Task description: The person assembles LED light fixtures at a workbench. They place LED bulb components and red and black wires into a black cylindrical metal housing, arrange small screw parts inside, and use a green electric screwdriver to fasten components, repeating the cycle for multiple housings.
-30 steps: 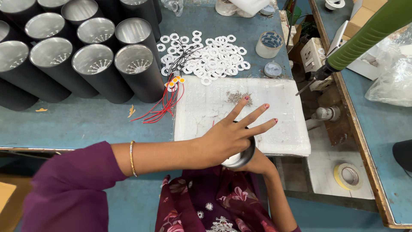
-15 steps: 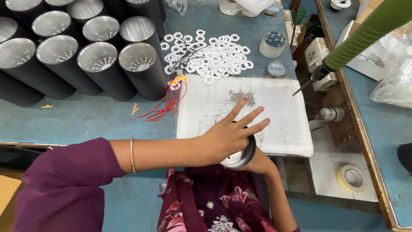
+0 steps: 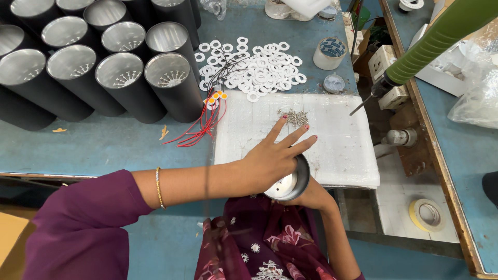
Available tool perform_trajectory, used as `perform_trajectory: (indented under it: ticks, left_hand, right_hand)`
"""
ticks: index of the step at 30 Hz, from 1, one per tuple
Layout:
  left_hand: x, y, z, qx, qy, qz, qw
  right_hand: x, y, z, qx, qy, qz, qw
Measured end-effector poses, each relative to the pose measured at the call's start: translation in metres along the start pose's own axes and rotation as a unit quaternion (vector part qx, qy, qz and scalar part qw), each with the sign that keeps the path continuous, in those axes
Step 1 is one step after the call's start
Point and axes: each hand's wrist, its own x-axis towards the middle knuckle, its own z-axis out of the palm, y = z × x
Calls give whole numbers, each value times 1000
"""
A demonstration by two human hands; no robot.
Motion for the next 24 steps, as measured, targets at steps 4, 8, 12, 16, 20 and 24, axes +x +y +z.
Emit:
perform_trajectory:
  ticks: [4, 8, 12, 16, 20, 24]
  left_hand:
    - [2, -1, 2, 0, 6, 0, 1000]
    - [2, -2, 2, 2, 14, -1, 1000]
    - [0, 0, 2, 13, 5, -5, 1000]
    - [-1, -2, 4, -19, 31, 0, 999]
    - [1, -4, 7, -20, 29, -1, 999]
    - [4, -8, 10, -20, 5, -1, 1000]
  right_hand:
    - [0, -1, 0, 35, -3, 30, 999]
    - [2, -1, 0, 27, -5, 53, 998]
    - [3, 2, 0, 3, -2, 33, 999]
    - [3, 2, 0, 13, -3, 35, 999]
    - [3, -3, 0, 23, 3, 33, 999]
    - [4, -8, -2, 55, -9, 78, 995]
